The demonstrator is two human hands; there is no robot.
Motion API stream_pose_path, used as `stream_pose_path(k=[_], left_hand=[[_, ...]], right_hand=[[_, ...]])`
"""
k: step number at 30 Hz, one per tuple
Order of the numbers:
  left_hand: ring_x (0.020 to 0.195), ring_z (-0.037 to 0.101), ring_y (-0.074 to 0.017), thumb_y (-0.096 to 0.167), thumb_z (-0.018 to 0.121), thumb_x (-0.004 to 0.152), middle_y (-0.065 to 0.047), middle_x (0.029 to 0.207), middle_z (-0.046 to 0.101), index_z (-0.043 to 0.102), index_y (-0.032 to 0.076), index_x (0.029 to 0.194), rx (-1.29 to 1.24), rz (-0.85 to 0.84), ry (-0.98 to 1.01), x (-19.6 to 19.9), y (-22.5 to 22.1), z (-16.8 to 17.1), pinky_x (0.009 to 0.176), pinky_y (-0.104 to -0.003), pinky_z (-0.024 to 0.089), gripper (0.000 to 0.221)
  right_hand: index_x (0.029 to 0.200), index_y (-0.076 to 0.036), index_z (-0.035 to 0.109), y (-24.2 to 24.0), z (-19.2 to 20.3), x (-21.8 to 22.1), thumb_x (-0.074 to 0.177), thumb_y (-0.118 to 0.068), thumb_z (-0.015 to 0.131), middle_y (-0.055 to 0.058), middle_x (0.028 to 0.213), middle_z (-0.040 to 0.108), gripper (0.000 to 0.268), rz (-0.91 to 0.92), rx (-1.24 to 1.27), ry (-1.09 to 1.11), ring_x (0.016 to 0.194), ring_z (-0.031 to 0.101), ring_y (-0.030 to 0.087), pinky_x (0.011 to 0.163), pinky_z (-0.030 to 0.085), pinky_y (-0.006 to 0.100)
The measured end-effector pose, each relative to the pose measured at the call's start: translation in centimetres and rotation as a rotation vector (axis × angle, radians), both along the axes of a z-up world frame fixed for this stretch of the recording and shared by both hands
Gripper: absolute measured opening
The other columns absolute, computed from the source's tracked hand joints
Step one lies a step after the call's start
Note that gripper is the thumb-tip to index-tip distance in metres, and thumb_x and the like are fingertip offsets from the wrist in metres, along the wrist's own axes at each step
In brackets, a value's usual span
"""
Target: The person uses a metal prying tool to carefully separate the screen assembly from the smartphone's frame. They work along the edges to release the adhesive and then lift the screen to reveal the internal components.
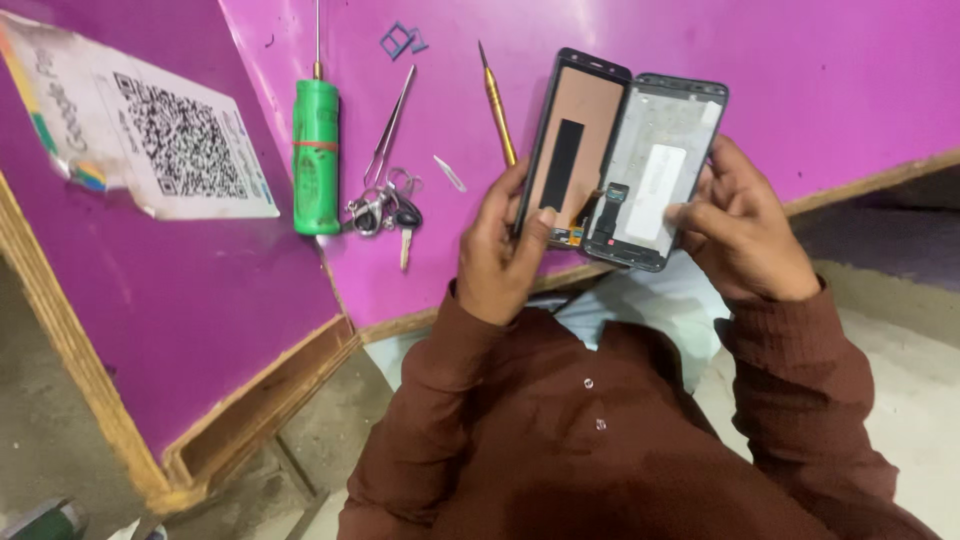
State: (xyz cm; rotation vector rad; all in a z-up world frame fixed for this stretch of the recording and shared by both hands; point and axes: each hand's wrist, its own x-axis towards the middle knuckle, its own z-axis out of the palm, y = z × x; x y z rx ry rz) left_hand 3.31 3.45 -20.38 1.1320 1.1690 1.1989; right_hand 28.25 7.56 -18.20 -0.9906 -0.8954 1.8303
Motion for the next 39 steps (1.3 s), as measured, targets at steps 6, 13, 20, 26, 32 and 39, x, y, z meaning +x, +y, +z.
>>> stream_pose_path(k=[6, 13, 20, 26, 32, 39], left_hand=[[0.124, 0.065, -0.0188, 0.003, 0.06, 0.106, -0.02, 0.14, 0.063, 0.036, -0.003, 0.157, 0.085, -0.009, 0.163, 1.2, 1.8, 0.8, 0.102, -0.03, 0.056, 0.057], [0.112, 0.072, -0.0221, 0.003, 0.061, 0.107, -0.019, 0.134, 0.067, 0.049, -0.001, 0.15, 0.137, 0.061, 0.372, 0.5, 1.6, 1.1, 0.092, -0.033, 0.061, 0.045], [0.117, 0.068, -0.033, 0.001, 0.064, 0.101, -0.018, 0.128, 0.068, 0.063, -0.001, 0.133, 0.337, 0.148, 0.701, -0.6, 2.2, 1.4, 0.101, -0.041, 0.057, 0.032], [0.116, 0.061, -0.0348, -0.006, 0.06, 0.098, -0.016, 0.129, 0.067, 0.064, -0.002, 0.128, 0.368, 0.211, 0.867, -0.6, 2.3, 0.5, 0.103, -0.042, 0.051, 0.03], [0.112, 0.057, -0.0358, -0.009, 0.059, 0.093, -0.017, 0.131, 0.067, 0.064, -0.002, 0.128, 0.41, 0.206, 0.894, -0.9, 2.8, 0.0, 0.103, -0.043, 0.048, 0.036], [0.115, 0.056, -0.035, -0.016, 0.055, 0.09, -0.018, 0.137, 0.064, 0.062, -0.004, 0.134, 0.448, 0.22, 0.976, -0.8, 2.9, -1.3, 0.105, -0.043, 0.049, 0.045]], right_hand=[[0.166, -0.004, 0.025, 1.8, -1.1, 2.6, 0.092, 0.01, 0.057, 0.012, 0.133, 0.06, 0.082, 0.116, 0.068, -0.134, 0.097, 0.058, 0.01, 0.078, 0.055, 0.025], [0.164, -0.012, 0.011, 3.5, 0.2, 2.3, 0.088, 0.006, 0.061, 0.016, 0.157, 0.04, 0.092, 0.361, 0.22, -0.379, 0.135, 0.052, 0.027, 0.092, 0.057, 0.041], [0.163, -0.012, 0.018, 3.8, 1.4, 0.7, 0.086, 0.0, 0.068, 0.014, 0.146, 0.048, 0.093, 0.401, 0.269, -0.561, 0.093, 0.066, 0.018, 0.08, 0.065, 0.035], [0.16, -0.003, 0.023, 3.1, 2.0, -0.3, 0.083, -0.016, 0.079, 0.016, 0.112, 0.057, 0.096, 0.402, 0.483, -0.95, 0.089, 0.067, 0.023, 0.076, 0.061, 0.033], [0.157, 0.0, 0.029, 2.8, 1.8, -0.6, 0.081, -0.023, 0.081, 0.016, 0.101, 0.056, 0.095, 0.407, 0.522, -1.061, 0.082, 0.065, 0.025, 0.067, 0.061, 0.036], [0.152, 0.004, 0.041, 1.7, 1.3, -0.3, 0.089, -0.031, 0.081, 0.015, 0.099, 0.059, 0.082, 0.364, 0.621, -1.218, 0.083, 0.06, 0.026, 0.071, 0.054, 0.038]])
